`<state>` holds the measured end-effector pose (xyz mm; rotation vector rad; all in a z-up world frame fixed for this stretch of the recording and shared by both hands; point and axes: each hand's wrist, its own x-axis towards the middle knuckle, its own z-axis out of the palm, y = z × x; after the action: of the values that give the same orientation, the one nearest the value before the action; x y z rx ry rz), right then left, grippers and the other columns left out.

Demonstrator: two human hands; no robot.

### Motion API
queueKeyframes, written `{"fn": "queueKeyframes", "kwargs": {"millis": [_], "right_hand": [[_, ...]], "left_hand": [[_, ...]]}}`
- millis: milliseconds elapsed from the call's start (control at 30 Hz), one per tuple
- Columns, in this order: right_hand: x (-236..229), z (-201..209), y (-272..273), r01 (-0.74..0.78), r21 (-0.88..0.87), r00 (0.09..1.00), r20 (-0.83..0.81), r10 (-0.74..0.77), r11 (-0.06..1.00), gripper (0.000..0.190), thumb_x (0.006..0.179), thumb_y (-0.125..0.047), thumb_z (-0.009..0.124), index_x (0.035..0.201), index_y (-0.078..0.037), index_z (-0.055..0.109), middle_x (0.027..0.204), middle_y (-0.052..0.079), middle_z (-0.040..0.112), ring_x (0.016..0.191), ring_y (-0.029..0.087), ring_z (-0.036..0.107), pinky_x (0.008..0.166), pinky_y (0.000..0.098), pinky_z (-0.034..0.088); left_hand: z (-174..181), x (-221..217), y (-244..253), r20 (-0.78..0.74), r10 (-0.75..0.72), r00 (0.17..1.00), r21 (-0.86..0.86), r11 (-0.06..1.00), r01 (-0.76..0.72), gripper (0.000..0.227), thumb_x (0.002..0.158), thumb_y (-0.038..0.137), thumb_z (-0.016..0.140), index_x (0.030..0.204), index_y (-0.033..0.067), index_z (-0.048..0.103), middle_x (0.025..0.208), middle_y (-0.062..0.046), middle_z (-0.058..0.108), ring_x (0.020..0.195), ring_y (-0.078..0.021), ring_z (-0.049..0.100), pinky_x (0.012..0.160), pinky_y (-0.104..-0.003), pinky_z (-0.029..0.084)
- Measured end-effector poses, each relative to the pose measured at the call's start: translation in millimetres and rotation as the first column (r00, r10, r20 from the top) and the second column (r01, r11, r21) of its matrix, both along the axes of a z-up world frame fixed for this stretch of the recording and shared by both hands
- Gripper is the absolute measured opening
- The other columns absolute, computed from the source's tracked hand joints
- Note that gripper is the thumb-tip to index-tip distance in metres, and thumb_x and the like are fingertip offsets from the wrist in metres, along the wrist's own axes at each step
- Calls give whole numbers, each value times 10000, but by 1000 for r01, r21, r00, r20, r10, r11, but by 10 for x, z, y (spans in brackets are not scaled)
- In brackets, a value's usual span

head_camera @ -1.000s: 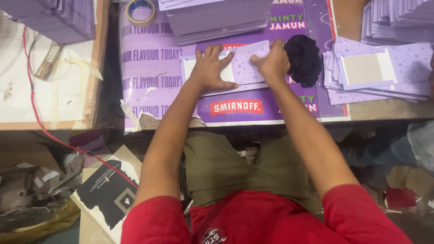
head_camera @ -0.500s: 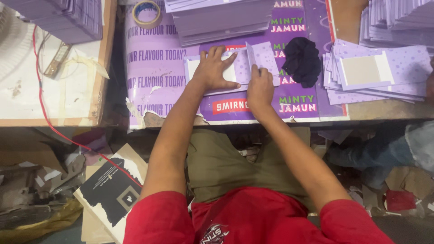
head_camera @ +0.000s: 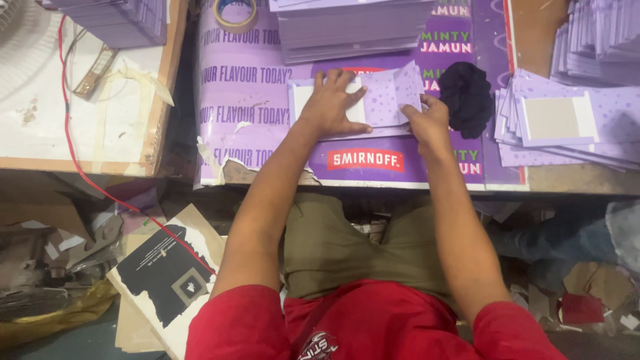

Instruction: The person repeatedly folds small purple paper sheets by hand, aligning edges and pressing the crease before placing each folded sheet into a growing stack on the table. The person handles the sheets one at a time from a larger pile and maintains a consistent folding pattern.

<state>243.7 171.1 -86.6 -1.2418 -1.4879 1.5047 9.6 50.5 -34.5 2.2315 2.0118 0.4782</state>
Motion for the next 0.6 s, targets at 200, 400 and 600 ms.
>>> {"fn": "queueKeyframes", "kwargs": {"millis": [200,400,600], "right_hand": [[-168,327,-15,-74,322,978,207,6,944,302,865,-38,739,1132,92,683,991,162,754,820,164,711,691,292,535],[-745,403,-923,-219,685,957,290,16,695,369,822,-50,733,1170,49,661,1047,185,739,856,276,722,784,370,572],[-615,282,-917,-15,411,970,229,-87,912,367,954,-96,602,1303,13,639,1071,199,714,943,226,665,821,379,547]], "left_hand": [[-122,-33,50,100,14,995,10,1000,-15,799,794,688,697,1351,117,667,1454,-162,524,1387,-383,377,1135,-606,242],[-379,-128,126,209,115,971,59,990,-130,621,778,419,760,1286,66,702,1424,-158,567,1361,-354,438,1144,-515,318],[-206,-106,104,145,140,980,-126,984,-122,721,747,500,771,1346,115,655,1410,-99,594,1392,-322,440,1174,-505,310]]}}
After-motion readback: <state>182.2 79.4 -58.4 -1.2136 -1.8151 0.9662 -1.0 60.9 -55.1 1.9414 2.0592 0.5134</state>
